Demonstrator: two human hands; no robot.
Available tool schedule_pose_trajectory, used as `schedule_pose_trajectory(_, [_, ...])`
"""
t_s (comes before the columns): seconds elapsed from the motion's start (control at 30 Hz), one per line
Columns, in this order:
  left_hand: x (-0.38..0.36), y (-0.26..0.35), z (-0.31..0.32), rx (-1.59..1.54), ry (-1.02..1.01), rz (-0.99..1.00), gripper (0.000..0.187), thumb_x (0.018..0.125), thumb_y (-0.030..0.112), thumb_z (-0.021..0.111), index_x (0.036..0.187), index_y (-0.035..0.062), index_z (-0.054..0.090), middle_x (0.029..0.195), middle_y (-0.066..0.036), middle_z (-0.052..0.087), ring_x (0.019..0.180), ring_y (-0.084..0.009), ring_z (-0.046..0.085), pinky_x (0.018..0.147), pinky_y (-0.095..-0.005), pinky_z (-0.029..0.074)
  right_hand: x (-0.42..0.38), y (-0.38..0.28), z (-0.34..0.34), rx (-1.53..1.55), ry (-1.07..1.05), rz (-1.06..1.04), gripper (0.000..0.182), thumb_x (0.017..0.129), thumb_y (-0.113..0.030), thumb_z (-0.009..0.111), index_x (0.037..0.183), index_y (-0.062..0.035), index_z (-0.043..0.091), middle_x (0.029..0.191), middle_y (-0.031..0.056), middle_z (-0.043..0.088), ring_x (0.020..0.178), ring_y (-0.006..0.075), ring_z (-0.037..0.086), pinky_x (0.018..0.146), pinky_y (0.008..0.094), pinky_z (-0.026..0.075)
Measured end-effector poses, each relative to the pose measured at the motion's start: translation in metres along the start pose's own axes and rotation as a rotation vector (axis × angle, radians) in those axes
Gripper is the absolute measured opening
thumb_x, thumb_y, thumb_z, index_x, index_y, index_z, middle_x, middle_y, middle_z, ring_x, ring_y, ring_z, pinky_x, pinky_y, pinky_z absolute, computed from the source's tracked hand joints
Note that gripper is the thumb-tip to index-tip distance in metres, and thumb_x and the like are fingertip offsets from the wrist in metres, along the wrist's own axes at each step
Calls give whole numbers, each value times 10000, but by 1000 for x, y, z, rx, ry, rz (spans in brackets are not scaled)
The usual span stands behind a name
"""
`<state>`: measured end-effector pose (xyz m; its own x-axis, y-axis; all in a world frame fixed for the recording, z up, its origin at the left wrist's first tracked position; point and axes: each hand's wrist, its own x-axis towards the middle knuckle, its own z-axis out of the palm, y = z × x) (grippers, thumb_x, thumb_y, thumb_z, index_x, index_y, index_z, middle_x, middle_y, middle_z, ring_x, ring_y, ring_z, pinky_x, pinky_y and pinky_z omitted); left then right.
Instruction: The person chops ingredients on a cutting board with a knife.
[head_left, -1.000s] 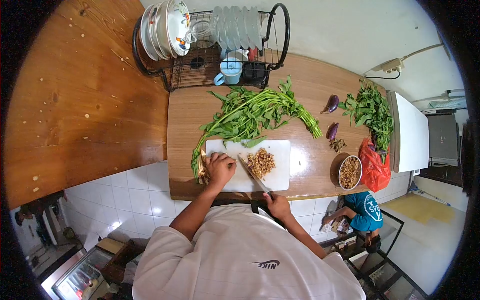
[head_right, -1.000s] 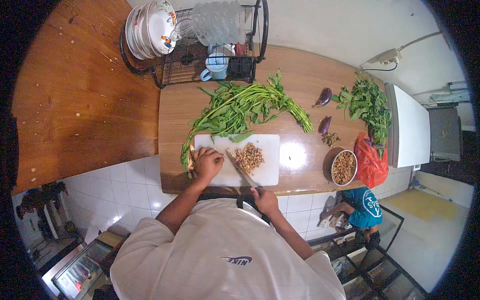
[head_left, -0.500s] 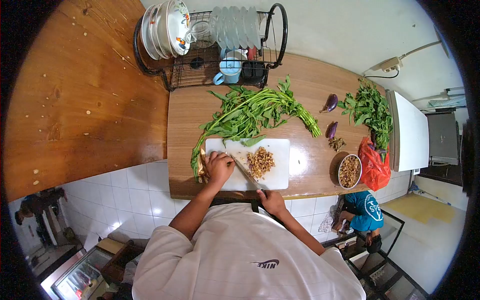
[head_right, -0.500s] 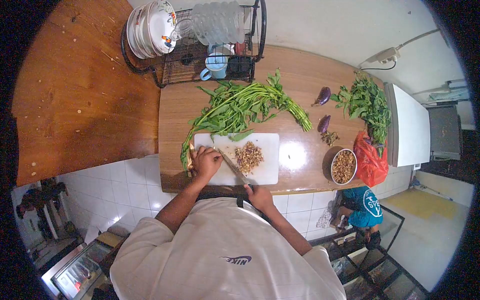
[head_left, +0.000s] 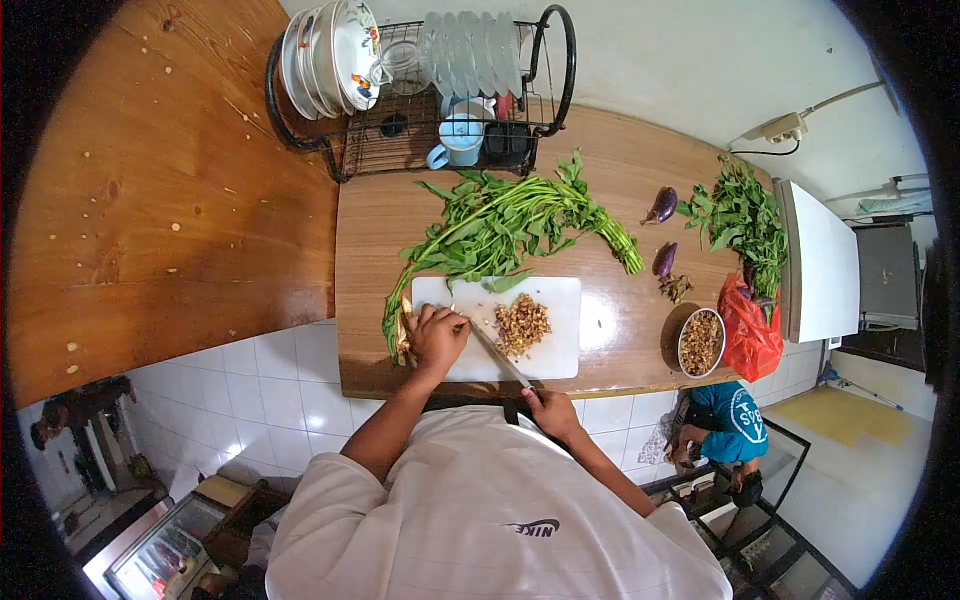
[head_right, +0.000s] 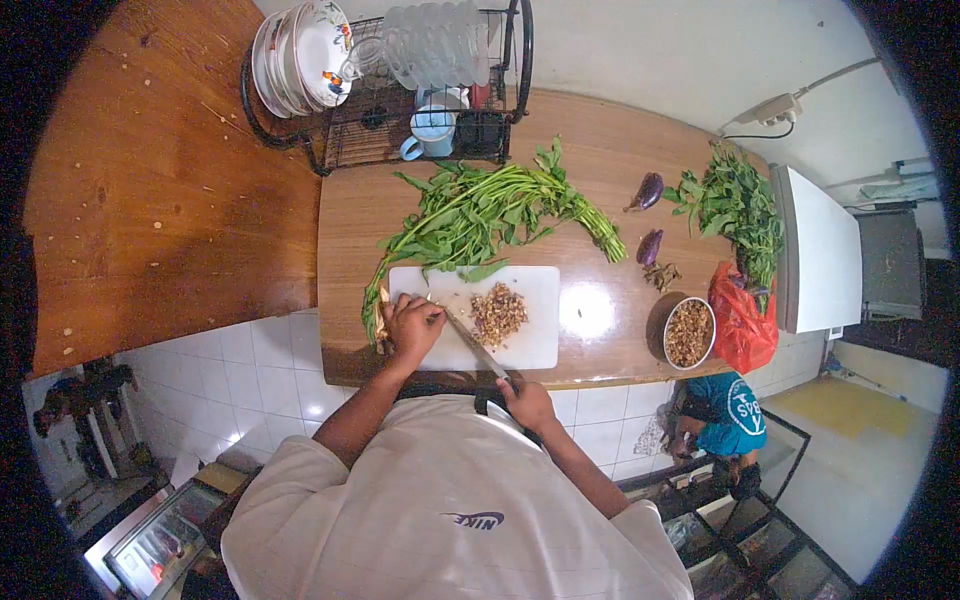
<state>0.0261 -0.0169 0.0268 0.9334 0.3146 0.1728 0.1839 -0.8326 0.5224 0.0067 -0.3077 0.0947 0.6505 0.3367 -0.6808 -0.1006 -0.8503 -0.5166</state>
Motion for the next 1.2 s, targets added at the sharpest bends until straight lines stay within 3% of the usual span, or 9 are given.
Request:
schedule_pose_trajectory(0.13, [1, 0, 0, -6, -30, -46, 70, 740, 266, 833, 754, 208, 796, 840, 47, 719, 958, -217, 618, 887, -428, 367, 9, -1, 3, -8, 9, -6, 597, 1066, -561, 484, 1146, -33, 752, 977, 308, 726, 999, 498, 698, 877, 564, 548])
schedule_pose_trajectory(0.2, [0, 2, 0, -5, -35, -54, 66, 739, 262, 832, 753, 209, 795, 836, 47, 719, 954, -219, 619, 885, -429, 368, 14, -6, 4, -42, 57, -45, 631, 1067, -536, 507, 910, 30, 737, 866, 319, 698, 876, 513, 686, 786, 560, 538])
schedule_pose_trajectory(0.3, [2, -1, -2, 18, -51, -37, 64, 740, 260, 831, 752, 209, 793, 834, 48, 719, 953, -217, 619, 879, -426, 372, 17, -15, -1, -143, 102, -39, 658, 1060, -556, 502, 831, 19, 726, 848, 301, 703, 860, 502, 689, 781, 565, 538])
schedule_pose_trajectory(0.6, [4, 14, -3, -44, -26, 68, 76, 798, 284, 834, 840, 227, 807, 884, 64, 717, 979, -211, 604, 886, -421, 367, -12, -5, -10, -235, 216, 53, 581, 1015, -621, 550, 993, -76, 751, 841, 219, 737, 826, 434, 720, 723, 533, 562])
schedule_pose_trajectory(0.67, [5, 26, 0, -88, 22, -56, 93, 820, 300, 830, 881, 232, 813, 893, 62, 718, 1003, -208, 610, 898, -424, 369, -20, -7, -14, -243, 250, 61, 568, 1000, -625, 573, 991, -86, 751, 831, 205, 739, 812, 420, 723, 705, 524, 563])
schedule_pose_trajectory(0.8, [5, 34, 5, -124, -19, -57, 124, 817, 326, 840, 903, 240, 816, 919, 61, 714, 1024, -210, 611, 903, -439, 365, -26, 1, -11, -289, 308, 42, 531, 961, -624, 634, 990, -108, 755, 795, 180, 736, 761, 399, 725, 654, 508, 560])
schedule_pose_trajectory(0.87, [9, 45, -4, -64, -117, -4, 184, 780, 367, 864, 912, 247, 818, 942, 61, 704, 1035, -214, 606, 907, -452, 361, -28, 6, -6, -280, 323, 40, 522, 958, -621, 639, 989, -113, 756, 786, 177, 735, 749, 396, 725, 641, 504, 560])
schedule_pose_trajectory(1.1, [18, 36, 15, -42, -91, -11, 289, 714, 437, 898, 917, 245, 822, 959, 50, 679, 1047, -221, 587, 926, -460, 346, -39, 10, 0, -280, 350, 57, 510, 953, -615, 649, 969, -115, 749, 770, 174, 735, 724, 374, 732, 624, 497, 564])
schedule_pose_trajectory(1.2, [21, 52, 7, -124, -173, 42, 395, 691, 467, 905, 1007, 245, 822, 1015, 23, 667, 1091, -232, 570, 946, -465, 339, -40, 7, -2, -285, 357, 42, 503, 947, -609, 661, 976, -116, 752, 768, 165, 736, 715, 370, 731, 618, 496, 563])
